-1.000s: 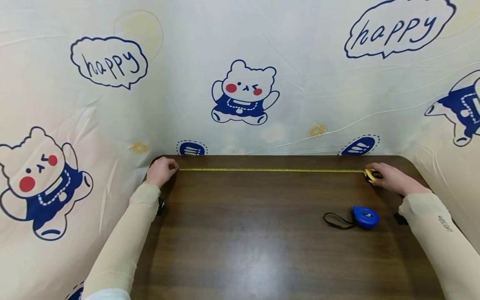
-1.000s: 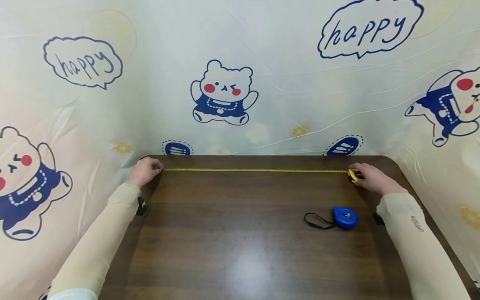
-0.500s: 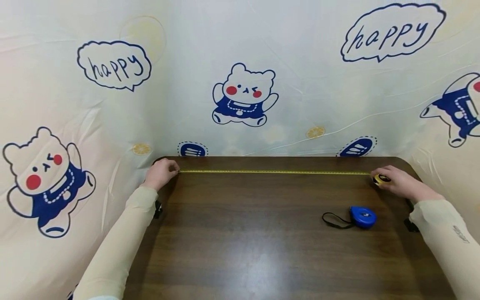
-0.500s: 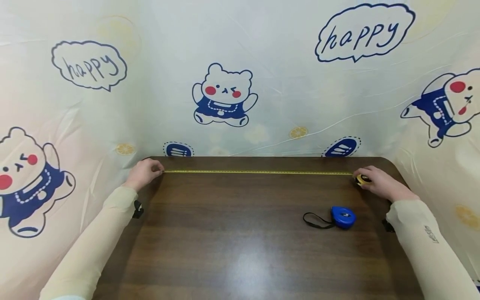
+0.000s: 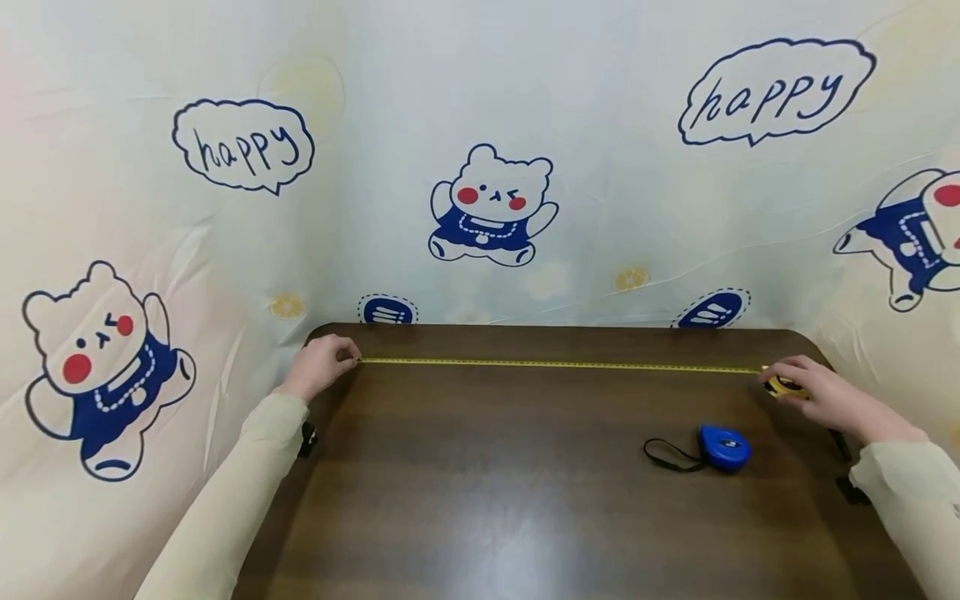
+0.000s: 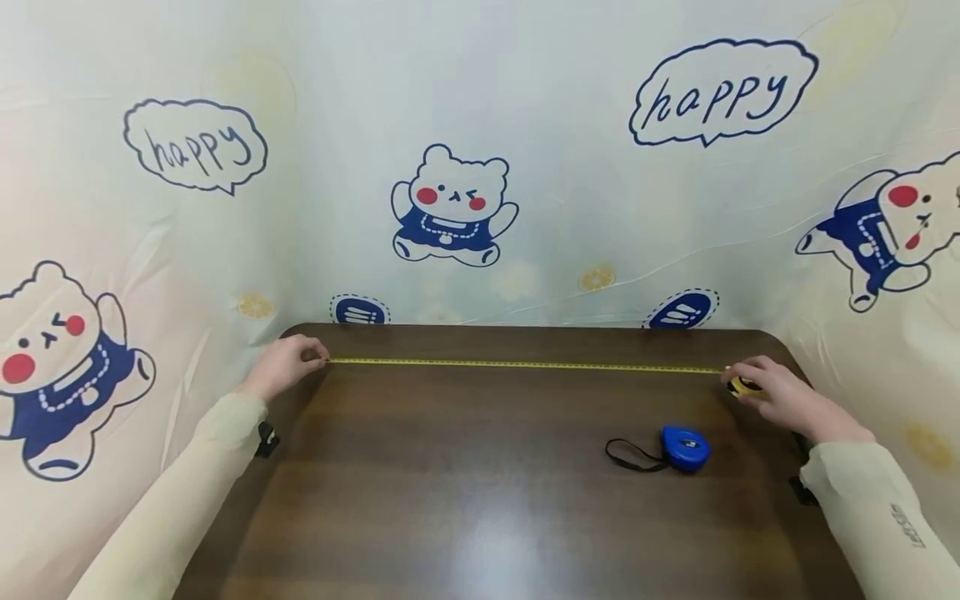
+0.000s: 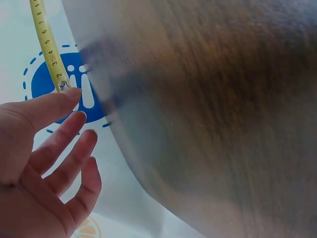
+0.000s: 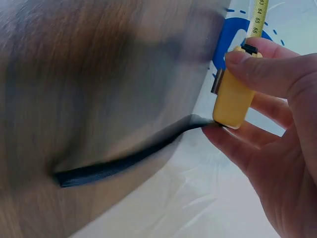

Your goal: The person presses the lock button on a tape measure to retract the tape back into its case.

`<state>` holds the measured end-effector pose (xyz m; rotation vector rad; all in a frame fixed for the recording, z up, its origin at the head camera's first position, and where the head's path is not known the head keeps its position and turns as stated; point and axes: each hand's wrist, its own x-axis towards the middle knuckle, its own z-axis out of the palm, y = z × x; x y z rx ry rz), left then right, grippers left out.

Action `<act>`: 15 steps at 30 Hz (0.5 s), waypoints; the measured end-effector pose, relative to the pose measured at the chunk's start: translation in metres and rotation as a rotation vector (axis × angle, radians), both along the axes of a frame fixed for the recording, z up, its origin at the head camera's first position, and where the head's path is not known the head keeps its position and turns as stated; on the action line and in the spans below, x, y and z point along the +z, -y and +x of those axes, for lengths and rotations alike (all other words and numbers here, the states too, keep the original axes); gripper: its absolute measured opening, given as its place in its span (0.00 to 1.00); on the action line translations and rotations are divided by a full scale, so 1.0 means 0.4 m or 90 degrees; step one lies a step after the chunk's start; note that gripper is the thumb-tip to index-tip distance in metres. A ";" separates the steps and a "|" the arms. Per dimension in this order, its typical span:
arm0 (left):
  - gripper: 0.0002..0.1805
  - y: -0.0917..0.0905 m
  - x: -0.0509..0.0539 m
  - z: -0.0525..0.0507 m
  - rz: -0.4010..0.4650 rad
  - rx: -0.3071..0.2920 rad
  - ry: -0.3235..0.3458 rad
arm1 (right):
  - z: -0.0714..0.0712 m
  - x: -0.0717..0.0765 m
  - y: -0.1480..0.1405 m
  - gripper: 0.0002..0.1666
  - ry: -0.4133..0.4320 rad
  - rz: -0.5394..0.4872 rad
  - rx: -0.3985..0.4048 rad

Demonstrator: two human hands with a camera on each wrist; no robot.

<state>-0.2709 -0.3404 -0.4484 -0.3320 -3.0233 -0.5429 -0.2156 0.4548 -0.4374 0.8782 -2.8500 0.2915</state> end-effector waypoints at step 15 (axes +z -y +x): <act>0.02 0.022 -0.008 0.043 0.025 -0.021 -0.023 | 0.057 0.002 -0.011 0.31 -0.106 -0.012 0.034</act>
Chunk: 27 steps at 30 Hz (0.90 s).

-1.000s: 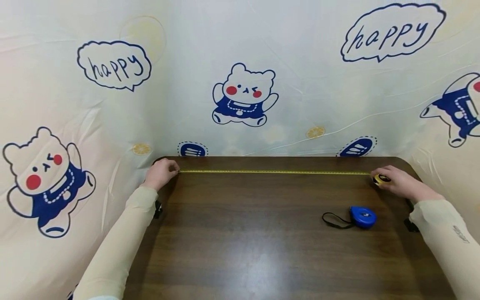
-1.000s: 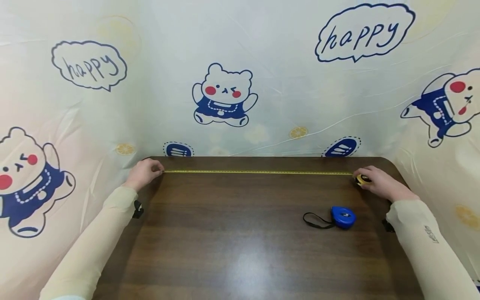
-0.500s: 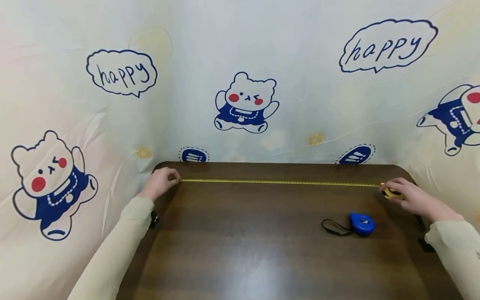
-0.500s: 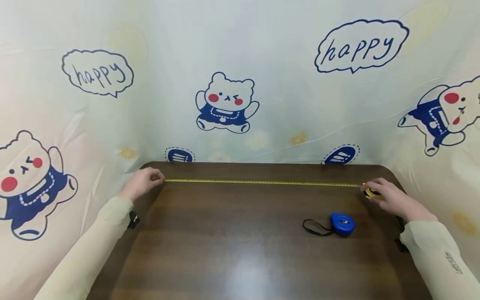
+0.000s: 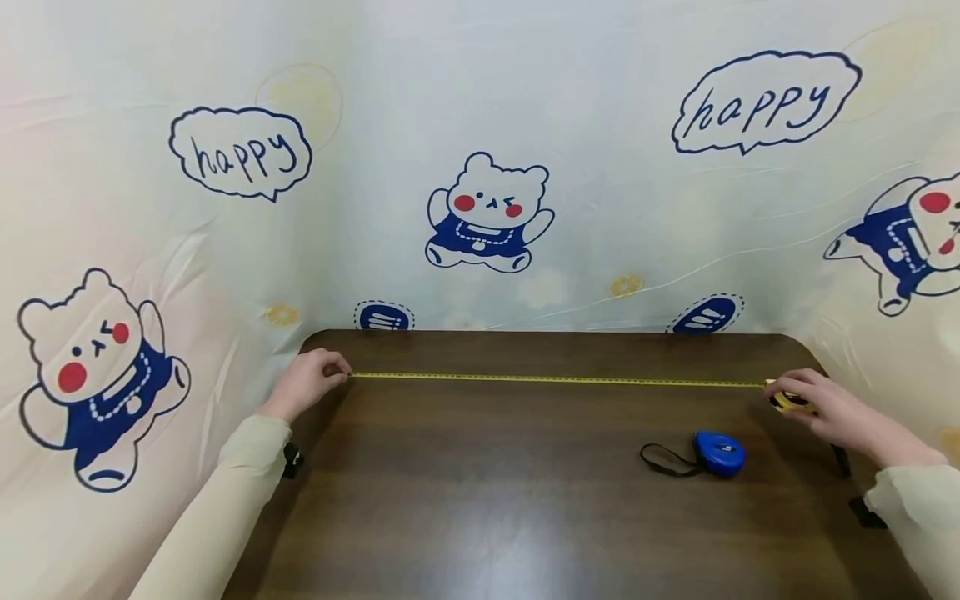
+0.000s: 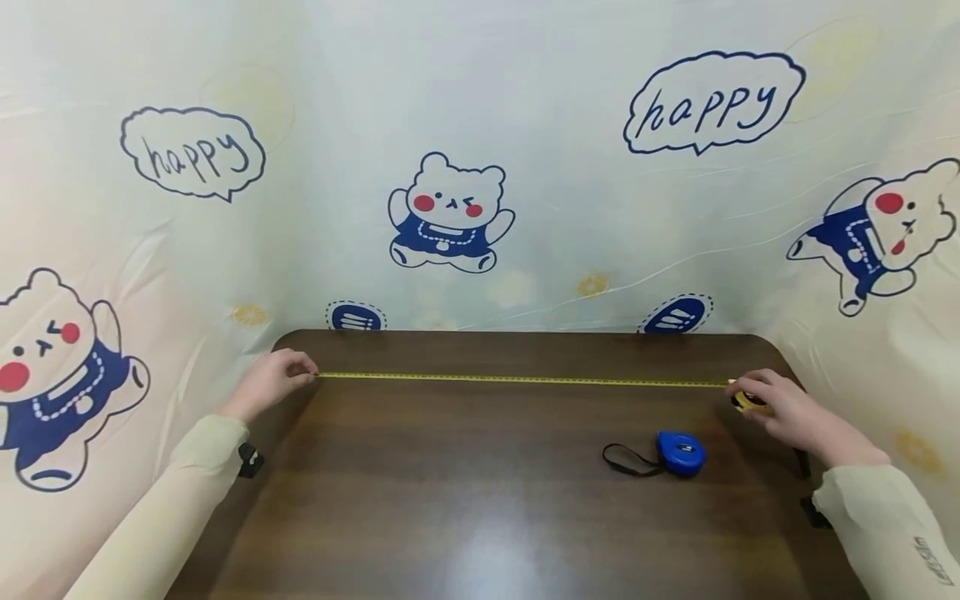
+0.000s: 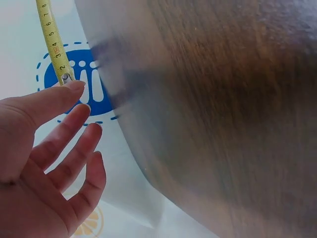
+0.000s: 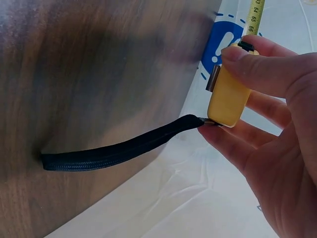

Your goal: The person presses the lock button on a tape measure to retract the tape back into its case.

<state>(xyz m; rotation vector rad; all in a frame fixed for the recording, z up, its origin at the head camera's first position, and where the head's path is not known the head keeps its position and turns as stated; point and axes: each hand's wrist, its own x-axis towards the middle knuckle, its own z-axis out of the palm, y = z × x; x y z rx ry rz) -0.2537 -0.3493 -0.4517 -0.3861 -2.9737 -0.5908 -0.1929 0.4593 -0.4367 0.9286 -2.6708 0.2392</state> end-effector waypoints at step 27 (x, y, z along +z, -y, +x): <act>0.03 0.023 0.009 0.065 0.032 -0.022 -0.084 | 0.071 0.033 0.011 0.33 0.006 -0.011 -0.043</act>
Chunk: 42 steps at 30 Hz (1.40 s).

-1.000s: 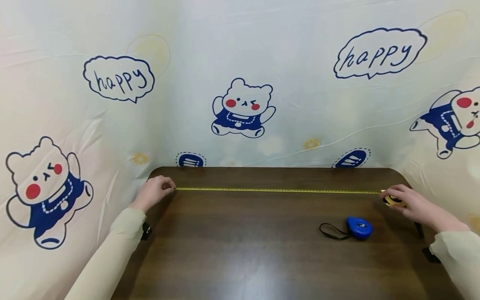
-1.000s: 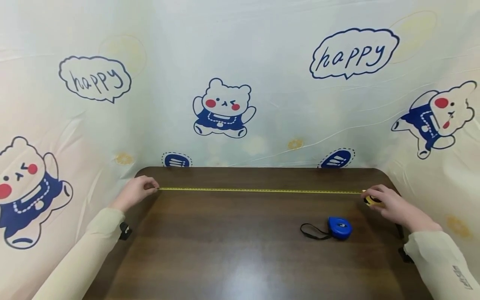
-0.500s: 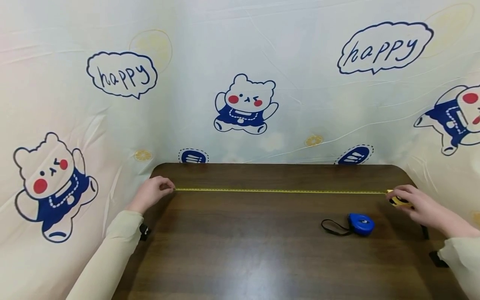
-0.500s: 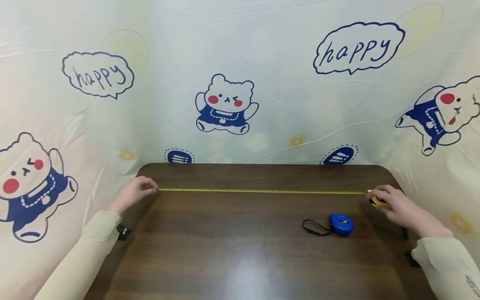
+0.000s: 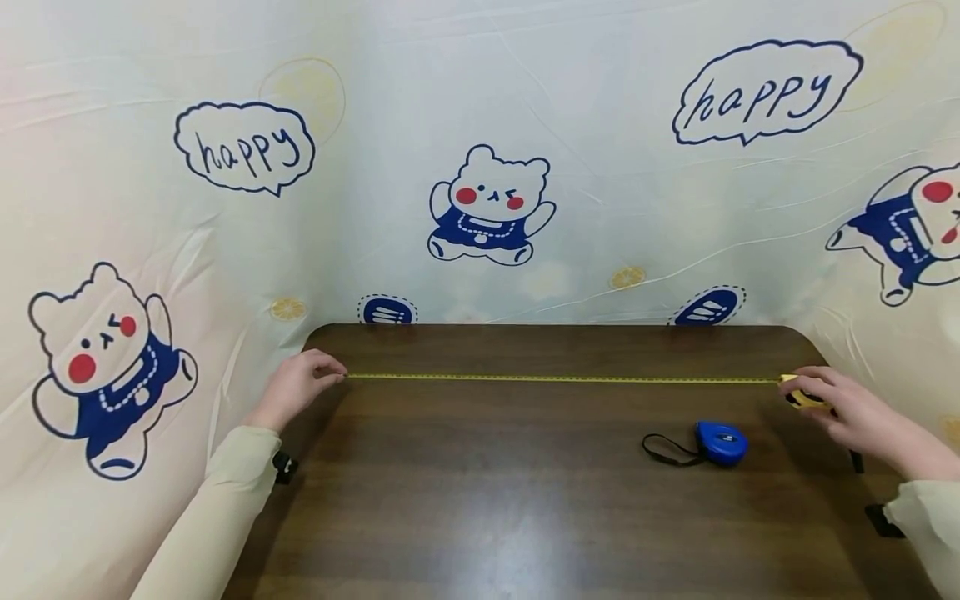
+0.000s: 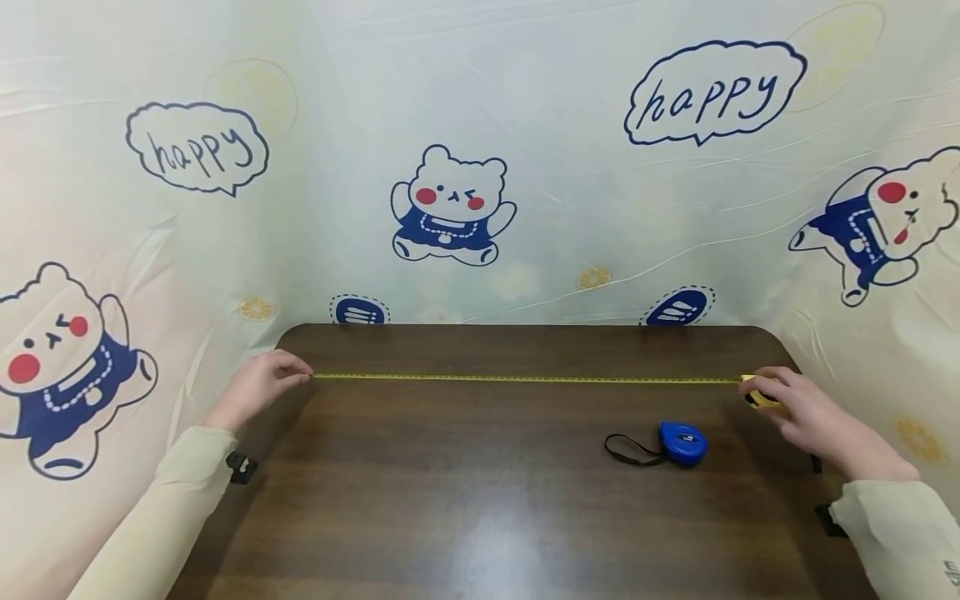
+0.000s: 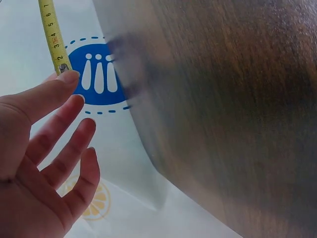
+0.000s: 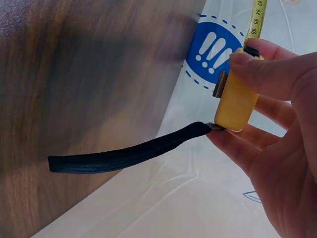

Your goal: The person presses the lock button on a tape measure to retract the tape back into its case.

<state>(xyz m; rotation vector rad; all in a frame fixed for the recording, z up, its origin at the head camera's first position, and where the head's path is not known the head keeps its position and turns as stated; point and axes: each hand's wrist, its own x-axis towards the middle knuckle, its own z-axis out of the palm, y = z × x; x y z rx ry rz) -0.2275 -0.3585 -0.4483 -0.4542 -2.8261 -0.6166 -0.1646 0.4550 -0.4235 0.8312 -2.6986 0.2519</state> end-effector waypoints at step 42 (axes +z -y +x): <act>0.03 -0.004 0.023 0.020 0.004 -0.008 0.034 | 0.011 -0.009 -0.003 0.33 -0.035 -0.022 0.037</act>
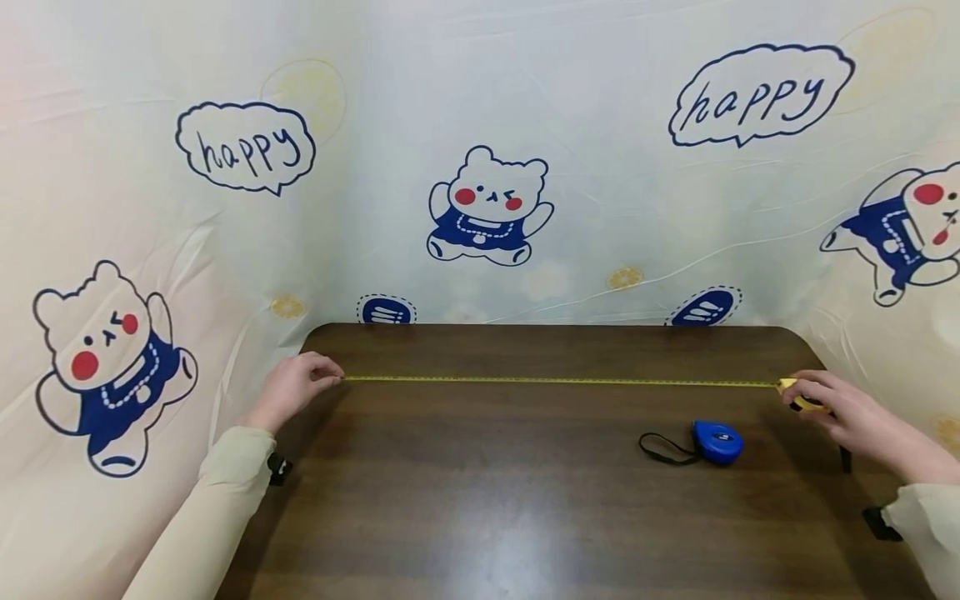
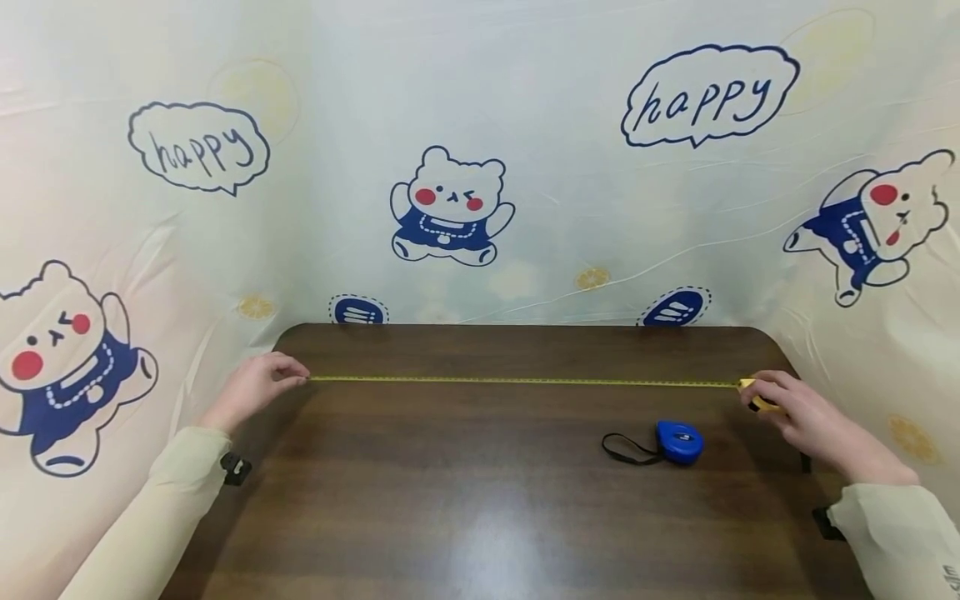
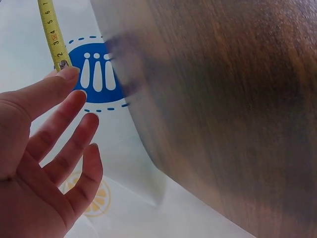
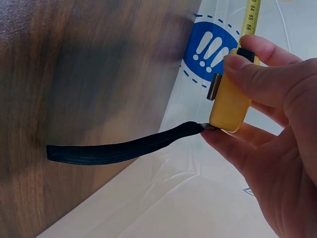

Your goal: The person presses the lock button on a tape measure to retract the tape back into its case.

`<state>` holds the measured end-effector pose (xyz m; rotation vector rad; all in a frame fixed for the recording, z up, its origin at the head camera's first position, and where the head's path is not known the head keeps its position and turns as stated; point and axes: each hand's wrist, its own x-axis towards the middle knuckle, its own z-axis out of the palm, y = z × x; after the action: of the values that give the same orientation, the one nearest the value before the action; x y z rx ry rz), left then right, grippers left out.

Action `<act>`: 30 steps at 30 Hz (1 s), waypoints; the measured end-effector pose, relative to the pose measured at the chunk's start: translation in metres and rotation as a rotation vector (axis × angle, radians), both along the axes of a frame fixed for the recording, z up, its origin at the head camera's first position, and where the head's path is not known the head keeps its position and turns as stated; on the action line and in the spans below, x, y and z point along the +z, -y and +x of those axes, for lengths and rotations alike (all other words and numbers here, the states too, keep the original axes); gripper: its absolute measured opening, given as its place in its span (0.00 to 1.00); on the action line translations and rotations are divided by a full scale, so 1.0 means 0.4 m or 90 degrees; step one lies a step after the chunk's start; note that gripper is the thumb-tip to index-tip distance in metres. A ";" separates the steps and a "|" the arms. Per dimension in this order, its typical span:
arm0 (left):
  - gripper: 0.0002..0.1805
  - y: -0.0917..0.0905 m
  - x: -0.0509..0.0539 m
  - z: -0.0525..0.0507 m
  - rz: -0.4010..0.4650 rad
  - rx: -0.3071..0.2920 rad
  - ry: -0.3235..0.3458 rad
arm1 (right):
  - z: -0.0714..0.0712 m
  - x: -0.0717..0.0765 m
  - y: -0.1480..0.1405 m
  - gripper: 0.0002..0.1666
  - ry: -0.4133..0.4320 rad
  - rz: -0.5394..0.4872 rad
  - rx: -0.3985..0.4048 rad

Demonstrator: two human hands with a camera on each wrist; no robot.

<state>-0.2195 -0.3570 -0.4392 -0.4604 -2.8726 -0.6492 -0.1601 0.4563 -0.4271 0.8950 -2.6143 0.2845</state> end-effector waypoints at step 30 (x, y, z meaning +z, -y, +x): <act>0.04 -0.050 0.012 0.005 -0.013 -0.035 0.037 | -0.001 0.028 0.051 0.47 0.081 0.006 -0.031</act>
<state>-0.2173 -0.3370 -0.4342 -0.5337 -2.9327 -0.6534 -0.1603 0.4359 -0.4160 0.8398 -2.7527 0.3271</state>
